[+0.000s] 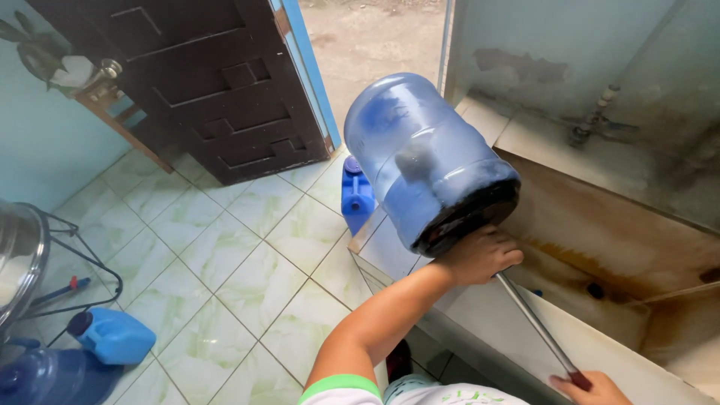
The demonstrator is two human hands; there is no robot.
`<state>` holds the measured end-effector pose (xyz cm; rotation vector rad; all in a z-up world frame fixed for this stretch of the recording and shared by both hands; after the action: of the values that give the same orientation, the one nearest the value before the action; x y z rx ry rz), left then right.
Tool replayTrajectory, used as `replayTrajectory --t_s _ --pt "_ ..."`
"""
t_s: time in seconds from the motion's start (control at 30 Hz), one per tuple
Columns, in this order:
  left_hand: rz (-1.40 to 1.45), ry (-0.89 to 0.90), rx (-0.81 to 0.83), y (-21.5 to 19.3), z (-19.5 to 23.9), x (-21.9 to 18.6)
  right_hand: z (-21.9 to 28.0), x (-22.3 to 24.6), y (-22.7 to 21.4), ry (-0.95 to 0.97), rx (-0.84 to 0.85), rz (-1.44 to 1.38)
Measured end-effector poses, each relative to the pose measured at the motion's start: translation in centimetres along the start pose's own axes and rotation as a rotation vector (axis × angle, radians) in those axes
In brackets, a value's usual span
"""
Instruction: Cleaning and scrubbing a large blue water carboy inside and out.
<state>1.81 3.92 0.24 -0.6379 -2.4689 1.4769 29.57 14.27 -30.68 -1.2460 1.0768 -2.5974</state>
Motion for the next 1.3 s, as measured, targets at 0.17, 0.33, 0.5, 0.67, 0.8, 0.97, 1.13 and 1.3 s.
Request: replayTrajectory --t_s 0.17,0.33,0.5,0.67,0.8,0.97,1.13,1.3 --pt "0.024 -0.023 -0.055 0.8 -0.8 -2.0 0.8 21.1 -5.1 0.019 -0.136 0.001" --pt "-0.194 -0.075 0.052 1.2 -2.3 0.8 0.3 11.7 -3.4 0.023 -0.130 0.135" --pt "-0.148 -0.179 0.364 1.4 -1.7 1.6 4.1 9.8 -4.5 0.236 -0.114 0.120" --pt "-0.011 -0.122 0.174 0.5 -1.1 -1.2 3.8 27.1 -6.2 -0.144 -0.549 0.218" --pt "-0.037 -0.127 0.033 -1.6 0.0 -0.7 7.2 22.2 -5.5 0.019 -0.487 0.208" --pt "-0.082 -0.116 0.063 -1.4 0.0 -0.4 7.4 19.8 -5.0 -0.044 -0.562 0.193" --pt "-0.023 -0.117 -0.019 -1.6 0.4 -0.1 7.1 26.5 -5.9 -0.124 -0.613 0.166" --pt "-0.056 -0.127 -0.010 -1.5 0.2 0.2 8.7 16.9 -4.0 0.015 -0.590 0.146"
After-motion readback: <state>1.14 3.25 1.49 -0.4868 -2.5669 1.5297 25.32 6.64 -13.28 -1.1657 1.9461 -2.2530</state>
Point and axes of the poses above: each hand's wrist, its own z-axis away from the middle knuckle, its own y-axis out of the palm, x = y × z, the point moved 9 cm from there along -z, towards the middle knuckle
